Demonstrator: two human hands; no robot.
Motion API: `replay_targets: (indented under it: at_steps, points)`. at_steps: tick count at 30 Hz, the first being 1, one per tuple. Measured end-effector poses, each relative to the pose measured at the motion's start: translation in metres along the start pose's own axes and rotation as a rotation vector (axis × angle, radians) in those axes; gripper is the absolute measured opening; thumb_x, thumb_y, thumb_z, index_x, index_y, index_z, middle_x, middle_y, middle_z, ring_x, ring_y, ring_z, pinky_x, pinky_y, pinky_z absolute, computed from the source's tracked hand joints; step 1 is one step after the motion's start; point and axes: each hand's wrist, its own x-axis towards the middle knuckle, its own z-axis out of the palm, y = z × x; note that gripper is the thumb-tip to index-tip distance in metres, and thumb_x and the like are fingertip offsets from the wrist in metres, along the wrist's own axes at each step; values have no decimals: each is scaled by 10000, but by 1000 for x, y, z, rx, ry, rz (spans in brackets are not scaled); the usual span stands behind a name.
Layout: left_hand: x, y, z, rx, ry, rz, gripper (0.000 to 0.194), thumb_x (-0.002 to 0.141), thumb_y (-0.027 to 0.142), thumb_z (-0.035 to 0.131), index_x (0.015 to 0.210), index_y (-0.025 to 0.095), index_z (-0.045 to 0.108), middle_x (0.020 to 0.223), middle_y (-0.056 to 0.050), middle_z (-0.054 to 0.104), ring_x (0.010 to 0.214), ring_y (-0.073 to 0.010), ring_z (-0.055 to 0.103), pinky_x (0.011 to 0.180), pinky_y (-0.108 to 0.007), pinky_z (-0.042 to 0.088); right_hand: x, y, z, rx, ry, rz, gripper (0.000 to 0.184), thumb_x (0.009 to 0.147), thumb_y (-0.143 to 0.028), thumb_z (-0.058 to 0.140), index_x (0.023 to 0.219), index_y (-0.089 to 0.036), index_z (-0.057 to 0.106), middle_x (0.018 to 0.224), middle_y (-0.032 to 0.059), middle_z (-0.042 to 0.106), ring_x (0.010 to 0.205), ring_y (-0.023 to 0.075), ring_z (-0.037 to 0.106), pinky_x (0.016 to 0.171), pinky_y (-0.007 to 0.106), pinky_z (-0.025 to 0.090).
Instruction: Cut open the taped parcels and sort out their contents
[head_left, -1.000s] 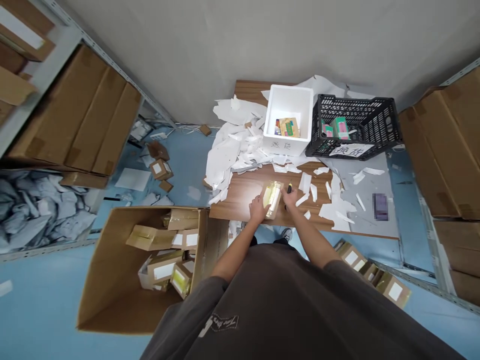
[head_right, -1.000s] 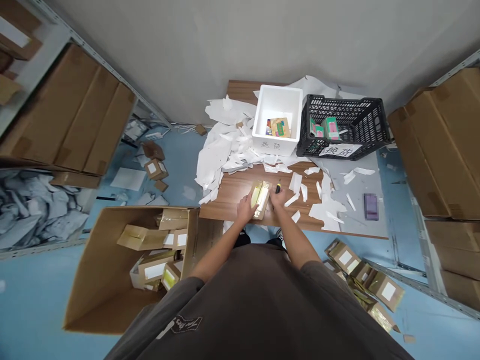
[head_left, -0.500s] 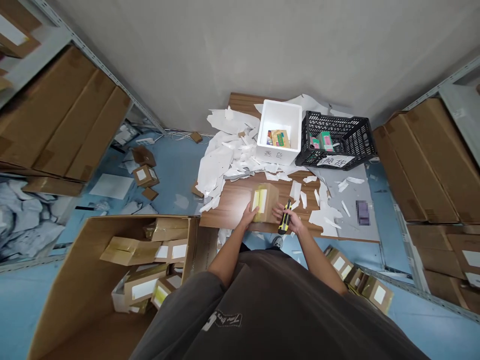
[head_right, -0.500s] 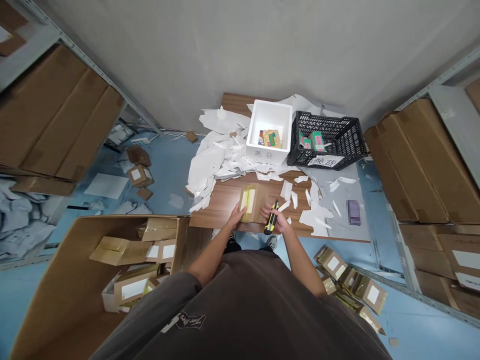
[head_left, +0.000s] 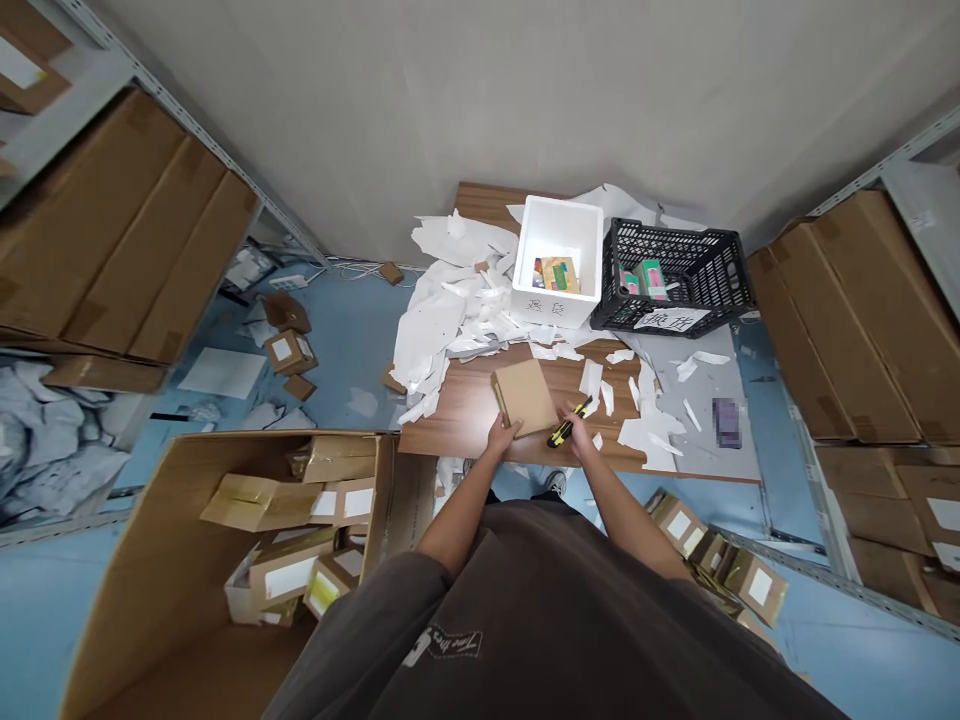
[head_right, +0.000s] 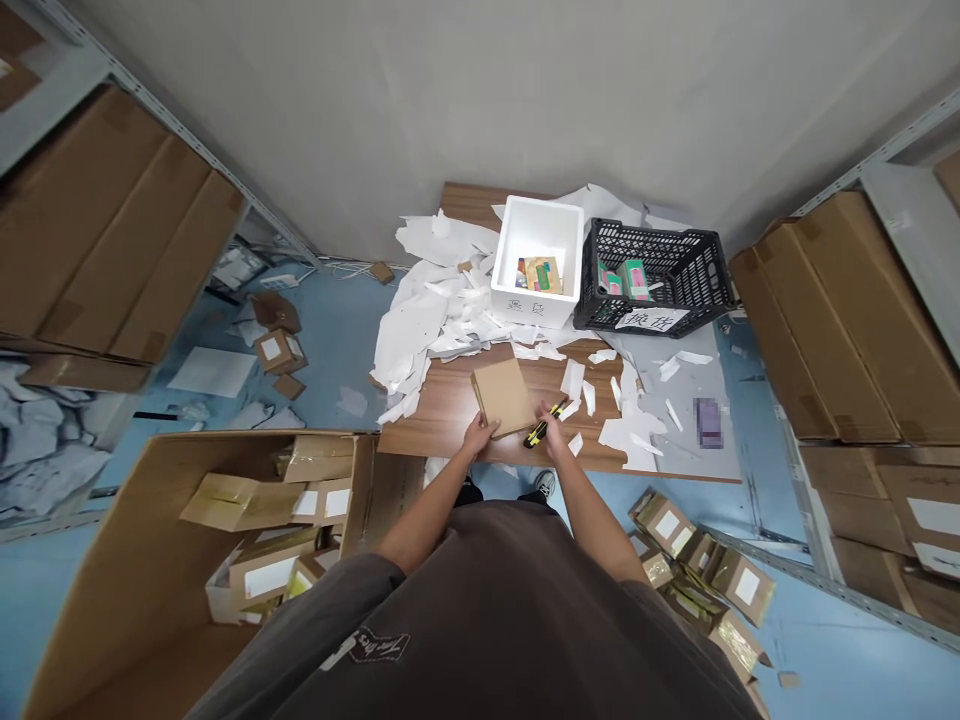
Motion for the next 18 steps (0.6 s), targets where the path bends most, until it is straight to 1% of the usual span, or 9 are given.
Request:
replay_targets:
  at_steps: [2, 4, 7, 9, 12, 14, 15, 16, 18]
  points:
    - [-1, 1, 4, -61, -16, -5, 561, 925, 411, 788, 1419, 177, 662, 1408, -166, 752, 1291, -293, 723, 1137, -460, 554, -1, -2, 1, -86, -19, 0, 707, 765, -363, 580, 1459, -247, 660, 1160, 64, 831, 1266, 290, 727, 1083, 466, 581]
    - [0, 2, 5, -137, -27, 9, 568, 960, 404, 749, 1471, 182, 636, 1445, -162, 735, 1340, -289, 699, 1164, -474, 541, -4, -7, 0, -104, -70, 11, 724, 756, -356, 580, 1466, -242, 670, 1102, 55, 840, 1220, 288, 744, 1080, 467, 579]
    - [2, 0, 5, -227, -67, -20, 583, 1028, 491, 667, 1516, 179, 602, 1456, -172, 727, 1334, -283, 709, 1147, -475, 562, -13, -17, -6, -13, -159, -9, 716, 766, -333, 598, 1475, -262, 666, 1205, 74, 832, 1275, 299, 720, 1078, 480, 581]
    - [3, -3, 6, -172, -84, -64, 603, 1070, 538, 597, 1545, 169, 571, 1452, -179, 727, 1289, -273, 737, 1109, -456, 590, -20, -22, -7, 58, -241, -1, 709, 778, -325, 617, 1484, -272, 653, 1316, 91, 801, 1356, 317, 677, 1069, 497, 590]
    - [3, -6, 12, 40, 16, -126, 602, 1112, 485, 509, 1574, 100, 533, 1433, -214, 726, 1281, -329, 735, 1101, -501, 585, -24, -22, 3, 89, -323, 90, 706, 782, -315, 628, 1487, -279, 638, 1399, 108, 764, 1402, 324, 653, 1028, 494, 619]
    - [5, -4, 11, 135, 115, -137, 626, 1102, 419, 495, 1615, 60, 477, 1504, -240, 672, 1394, -395, 652, 1170, -582, 521, -24, -18, 15, 81, -355, 163, 706, 787, -312, 625, 1492, -275, 622, 1418, 115, 751, 1388, 322, 668, 1007, 495, 631]
    - [7, -1, 8, 156, 156, -126, 648, 1087, 391, 500, 1644, 65, 440, 1573, -238, 616, 1478, -409, 577, 1222, -609, 466, -24, -15, 22, 75, -369, 190, 703, 794, -315, 620, 1496, -272, 614, 1419, 118, 749, 1375, 321, 679, 1002, 499, 634]
    - [9, 3, 2, 177, 190, -95, 671, 1070, 367, 508, 1671, 86, 408, 1646, -223, 548, 1556, -402, 491, 1273, -617, 408, -24, -12, 27, 70, -384, 208, 698, 804, -319, 614, 1500, -269, 607, 1416, 121, 749, 1361, 320, 690, 999, 502, 634]
    - [18, 15, -15, 259, 231, 26, 706, 1032, 335, 534, 1698, 152, 391, 1749, -167, 425, 1649, -352, 353, 1342, -578, 320, -24, -9, 34, 66, -410, 219, 680, 821, -323, 608, 1498, -256, 605, 1396, 130, 757, 1336, 319, 707, 1001, 499, 633]
